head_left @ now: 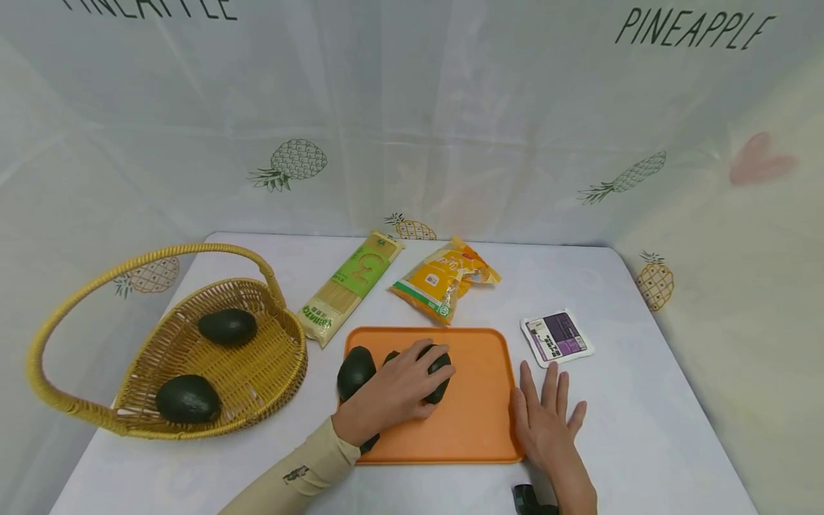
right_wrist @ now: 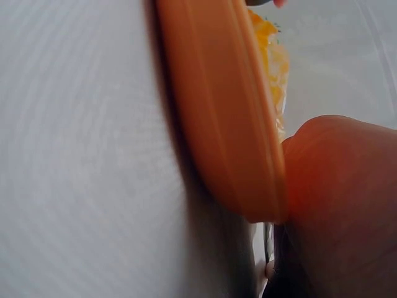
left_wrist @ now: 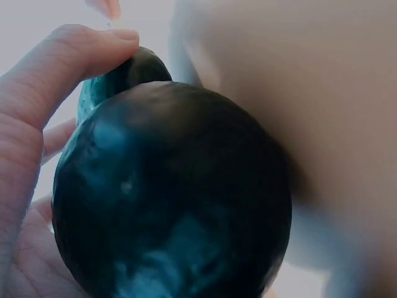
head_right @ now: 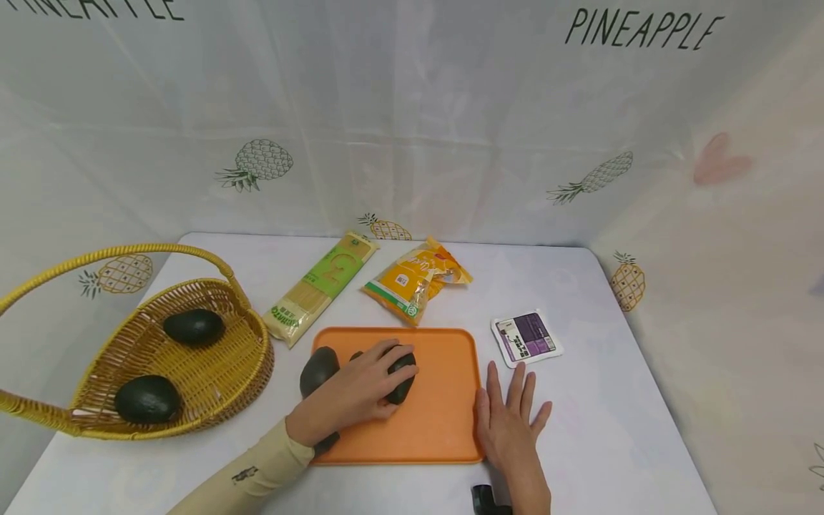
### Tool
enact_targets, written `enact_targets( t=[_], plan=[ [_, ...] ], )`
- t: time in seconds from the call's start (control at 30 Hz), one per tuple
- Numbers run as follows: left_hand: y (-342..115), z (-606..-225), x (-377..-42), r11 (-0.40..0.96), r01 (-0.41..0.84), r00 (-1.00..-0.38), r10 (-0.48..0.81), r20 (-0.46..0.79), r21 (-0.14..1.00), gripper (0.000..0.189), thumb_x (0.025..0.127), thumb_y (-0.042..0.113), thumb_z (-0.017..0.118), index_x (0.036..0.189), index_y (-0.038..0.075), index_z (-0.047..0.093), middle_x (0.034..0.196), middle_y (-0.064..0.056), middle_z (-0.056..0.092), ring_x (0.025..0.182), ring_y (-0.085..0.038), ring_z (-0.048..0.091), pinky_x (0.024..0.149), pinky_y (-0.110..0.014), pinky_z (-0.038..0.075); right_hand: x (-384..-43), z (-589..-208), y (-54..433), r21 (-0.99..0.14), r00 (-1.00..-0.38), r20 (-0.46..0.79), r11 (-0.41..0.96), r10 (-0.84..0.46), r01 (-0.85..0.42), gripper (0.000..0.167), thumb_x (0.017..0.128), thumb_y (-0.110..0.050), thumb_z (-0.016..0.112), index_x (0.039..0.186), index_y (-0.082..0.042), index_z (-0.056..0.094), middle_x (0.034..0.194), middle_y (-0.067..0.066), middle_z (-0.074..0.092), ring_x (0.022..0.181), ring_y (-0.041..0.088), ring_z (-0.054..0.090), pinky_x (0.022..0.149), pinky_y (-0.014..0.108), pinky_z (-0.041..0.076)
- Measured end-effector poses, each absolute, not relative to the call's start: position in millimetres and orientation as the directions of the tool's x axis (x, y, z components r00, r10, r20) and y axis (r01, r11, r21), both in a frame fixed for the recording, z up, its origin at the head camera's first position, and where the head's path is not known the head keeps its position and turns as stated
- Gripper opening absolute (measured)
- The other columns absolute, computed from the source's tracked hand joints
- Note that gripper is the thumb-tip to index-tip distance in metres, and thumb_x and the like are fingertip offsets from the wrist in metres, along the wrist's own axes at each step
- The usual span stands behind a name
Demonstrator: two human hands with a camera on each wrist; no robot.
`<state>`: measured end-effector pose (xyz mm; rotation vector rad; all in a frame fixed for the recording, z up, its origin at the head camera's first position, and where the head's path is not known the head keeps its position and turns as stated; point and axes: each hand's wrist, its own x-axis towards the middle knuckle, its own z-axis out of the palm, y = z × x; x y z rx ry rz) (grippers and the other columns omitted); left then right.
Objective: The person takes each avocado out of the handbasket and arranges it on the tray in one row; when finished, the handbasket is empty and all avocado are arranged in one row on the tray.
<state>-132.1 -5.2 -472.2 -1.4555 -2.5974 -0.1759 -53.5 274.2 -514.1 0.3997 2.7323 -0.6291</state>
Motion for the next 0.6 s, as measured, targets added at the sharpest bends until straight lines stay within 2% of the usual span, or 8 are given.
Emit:
enact_targets(
  t=[0.23,0.6],
  plan=[
    [-6.1,-470.5,-131.7,0.499,0.866,-0.491,0.843,0.219,0.025,0.059,0.091,0.044,0.085,0.142,0.023,0.064,0.157,-0.011,0.056,0.144,-0.033,0.055,0.108,-0.041,0.058,-53.5,-514.2,274.5,-0.378,-0.914,-0.353,0.864,0.197,0.332,0.071,0.114,-0.050,0.026,0.173,-0.016,0.006,0.174,0.021,-0.032,0.160,0.048,-0.032,0.115,0.077,-0.032],
    [-6.7,-470.9,-130.2,0.497,0.867,-0.489,0.840,0.236,0.030,0.056,0.092,0.044,0.084,0.141,0.023,0.065,0.156,-0.011,0.056,0.144,-0.034,0.055,0.108,-0.043,0.058,-53.6,-514.2,274.3,-0.382,-0.915,-0.352,0.862,0.198,0.334,0.071,0.114,-0.051,0.026,0.173,-0.016,0.007,0.174,0.021,-0.032,0.160,0.048,-0.033,0.115,0.077,-0.032]
  ],
)
